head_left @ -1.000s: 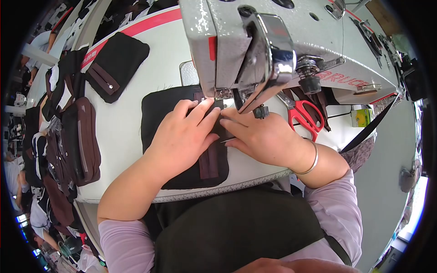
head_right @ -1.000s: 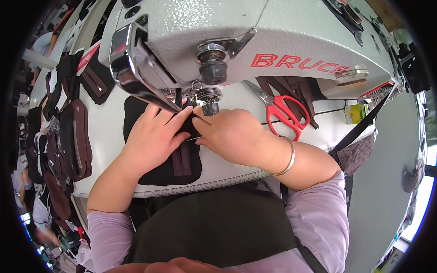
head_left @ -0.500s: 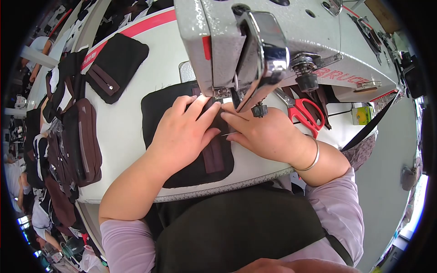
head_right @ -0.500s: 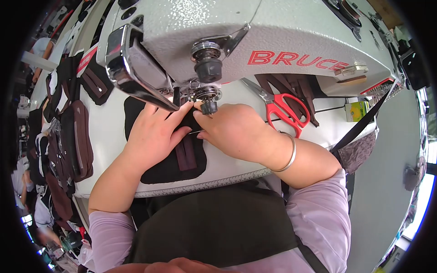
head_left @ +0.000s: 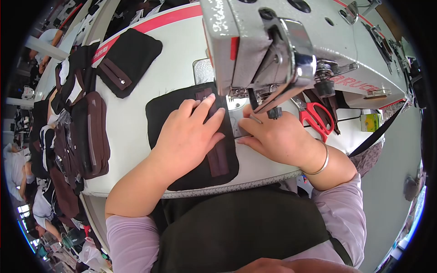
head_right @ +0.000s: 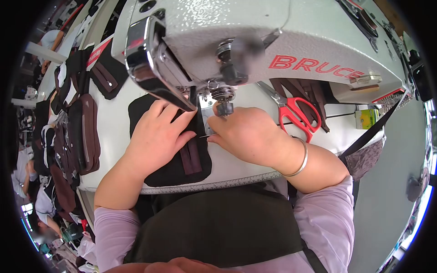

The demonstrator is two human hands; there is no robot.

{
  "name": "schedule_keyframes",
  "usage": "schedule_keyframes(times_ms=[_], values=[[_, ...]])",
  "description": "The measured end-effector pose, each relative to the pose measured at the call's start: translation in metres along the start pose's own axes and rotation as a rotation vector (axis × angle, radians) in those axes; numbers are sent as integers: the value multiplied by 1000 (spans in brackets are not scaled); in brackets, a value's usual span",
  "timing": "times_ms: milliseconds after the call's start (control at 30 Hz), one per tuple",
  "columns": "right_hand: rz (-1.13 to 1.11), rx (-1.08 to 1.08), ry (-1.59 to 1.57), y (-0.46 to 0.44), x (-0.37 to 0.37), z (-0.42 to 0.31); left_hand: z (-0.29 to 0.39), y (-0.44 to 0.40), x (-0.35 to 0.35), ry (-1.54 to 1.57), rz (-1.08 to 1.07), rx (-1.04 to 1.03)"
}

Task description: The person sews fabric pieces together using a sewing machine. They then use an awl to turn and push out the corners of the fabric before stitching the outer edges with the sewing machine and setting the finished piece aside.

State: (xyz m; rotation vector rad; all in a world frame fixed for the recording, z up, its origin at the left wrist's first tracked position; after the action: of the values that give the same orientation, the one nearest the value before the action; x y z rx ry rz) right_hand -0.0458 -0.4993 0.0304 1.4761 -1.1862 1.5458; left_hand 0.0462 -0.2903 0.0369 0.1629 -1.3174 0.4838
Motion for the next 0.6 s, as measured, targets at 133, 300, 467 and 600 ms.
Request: schedule_keyframes(times_ms=[133,300,467,600], values=[[16,-4,-21,-1,0,0,1,4,2,5,-25,-1],[18,-23,-22,-1,0,-1,3,7,7,30,-5,-26],[32,-6,-50,-1,-3,1,0,7,5,60,-10,-49],[23,4,-21,-1,0,3,-4,6,10,95,-34,-33]])
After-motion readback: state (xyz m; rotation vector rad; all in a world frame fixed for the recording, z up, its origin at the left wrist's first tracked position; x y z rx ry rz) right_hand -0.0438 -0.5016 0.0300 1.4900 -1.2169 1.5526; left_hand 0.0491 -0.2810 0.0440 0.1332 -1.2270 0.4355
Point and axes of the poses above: each hand's wrist, its own y-axis away from the middle knuckle, its own x-axis out of the back of the hand, z = x × y, the point moved 1 cm from there along -y, towards the middle knuckle, and after that the axes turned 11 degrees about y, right-handed, at the moved point
